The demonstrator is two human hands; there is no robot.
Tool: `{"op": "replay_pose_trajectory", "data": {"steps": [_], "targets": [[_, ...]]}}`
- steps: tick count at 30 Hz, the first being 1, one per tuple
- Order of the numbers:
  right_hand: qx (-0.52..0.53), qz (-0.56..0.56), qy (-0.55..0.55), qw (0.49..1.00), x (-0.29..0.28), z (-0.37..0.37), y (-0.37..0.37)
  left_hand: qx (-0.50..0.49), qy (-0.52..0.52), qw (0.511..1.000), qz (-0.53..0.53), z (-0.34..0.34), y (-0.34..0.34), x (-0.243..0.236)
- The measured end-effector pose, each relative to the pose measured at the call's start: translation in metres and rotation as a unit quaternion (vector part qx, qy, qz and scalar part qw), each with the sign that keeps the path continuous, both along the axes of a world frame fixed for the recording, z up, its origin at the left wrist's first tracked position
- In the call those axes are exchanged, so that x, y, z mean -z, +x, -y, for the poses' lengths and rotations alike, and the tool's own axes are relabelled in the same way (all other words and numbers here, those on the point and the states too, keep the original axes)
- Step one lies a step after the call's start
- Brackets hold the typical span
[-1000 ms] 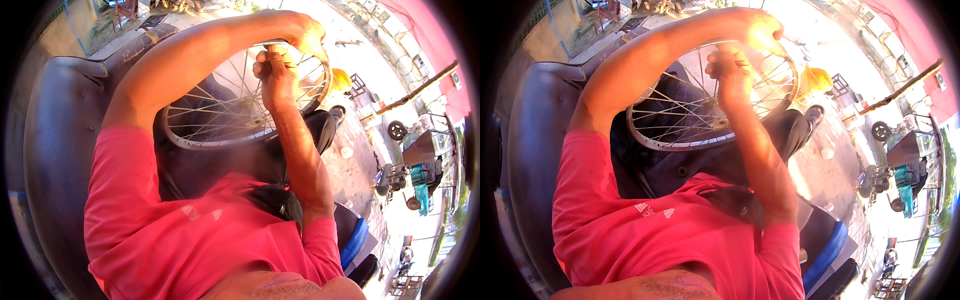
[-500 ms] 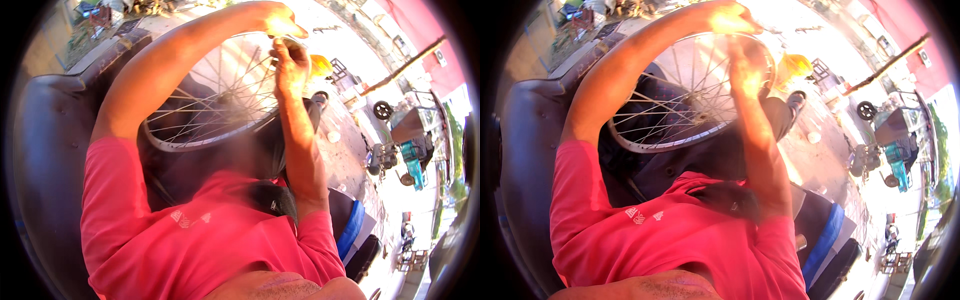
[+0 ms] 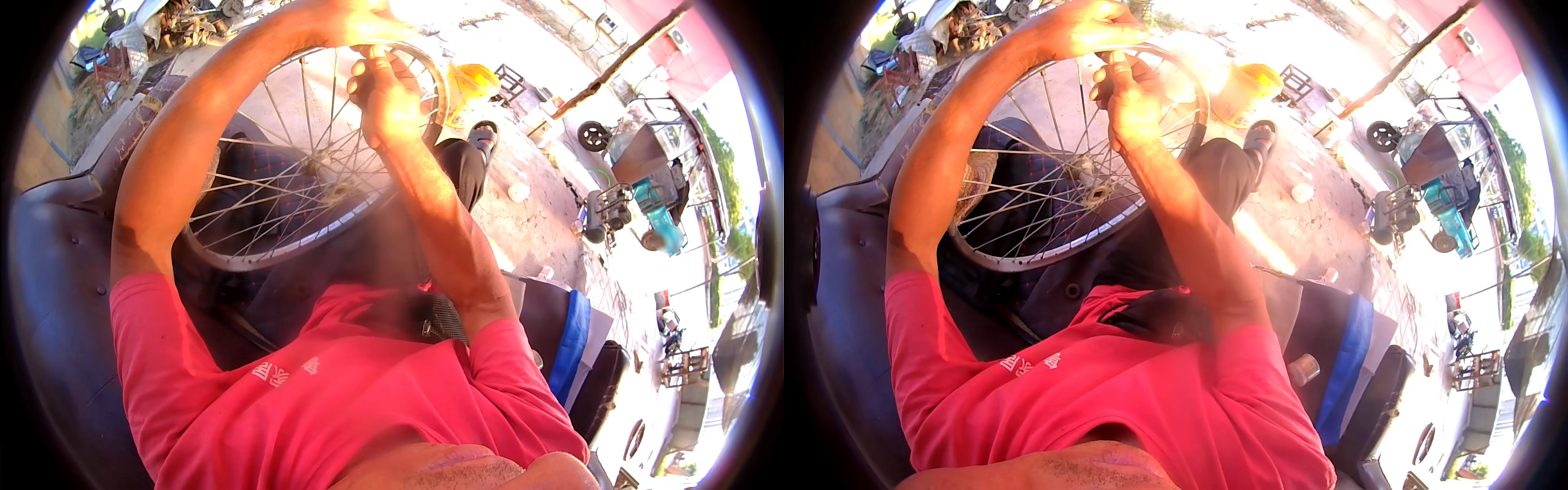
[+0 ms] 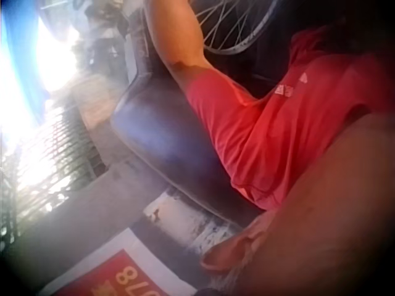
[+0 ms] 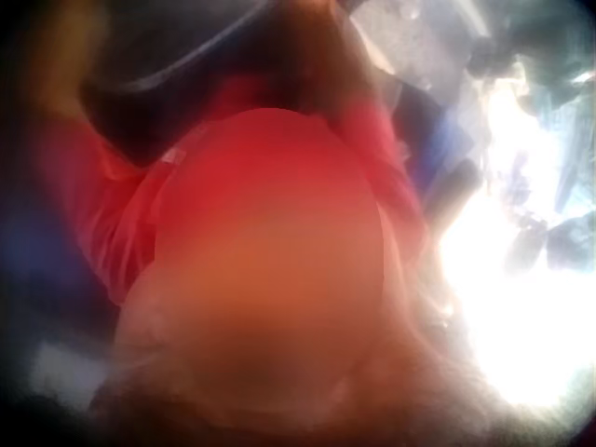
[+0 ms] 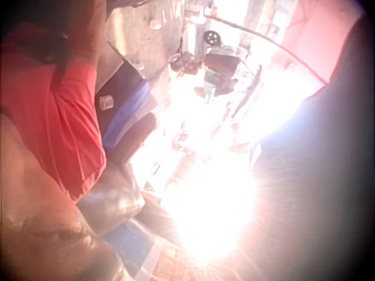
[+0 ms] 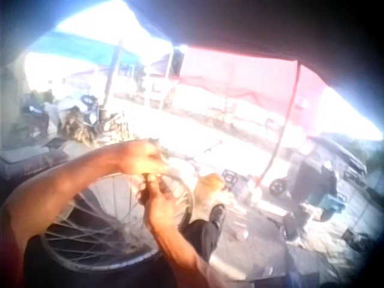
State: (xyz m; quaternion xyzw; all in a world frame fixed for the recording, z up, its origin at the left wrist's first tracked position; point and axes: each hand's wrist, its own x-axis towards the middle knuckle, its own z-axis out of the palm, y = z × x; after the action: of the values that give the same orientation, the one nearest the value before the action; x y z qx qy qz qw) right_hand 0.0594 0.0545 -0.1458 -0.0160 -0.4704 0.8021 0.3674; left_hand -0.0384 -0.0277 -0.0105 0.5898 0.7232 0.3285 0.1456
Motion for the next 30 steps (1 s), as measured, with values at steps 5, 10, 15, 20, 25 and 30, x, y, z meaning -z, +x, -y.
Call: {"op": "replay_pose_trajectory", "data": {"steps": [5,10,15,20,25,30], "targets": [[0.002,-0.015,-0.04,0.999,-0.006,0.007,0.005,-0.001,0.009,1.0,0.003,0.003,0.006,0.0],[0.03,-0.015,-0.017,0.999,-0.003,0.011,0.003,0.003,-0.003,0.999,0.036,0.001,0.008,0.001],[0.022,-0.004,-0.035,0.999,-0.005,0.01,0.0,0.023,0.03,0.999,0.031,-0.003,-0.004,0.008],[0.026,-0.039,-0.019,0.999,0.001,0.01,-0.003,-0.02,0.01,0.999,0.036,-0.002,0.004,0.003],[0.042,-0.02,-0.033,0.998,0.002,0.008,-0.005,-0.038,0.052,0.996,-0.061,-0.004,0.0,0.007],[0.018,-0.017,-0.045,0.999,-0.002,0.01,-0.001,-0.062,0.057,0.994,-0.066,0.0,-0.003,0.017]]}}
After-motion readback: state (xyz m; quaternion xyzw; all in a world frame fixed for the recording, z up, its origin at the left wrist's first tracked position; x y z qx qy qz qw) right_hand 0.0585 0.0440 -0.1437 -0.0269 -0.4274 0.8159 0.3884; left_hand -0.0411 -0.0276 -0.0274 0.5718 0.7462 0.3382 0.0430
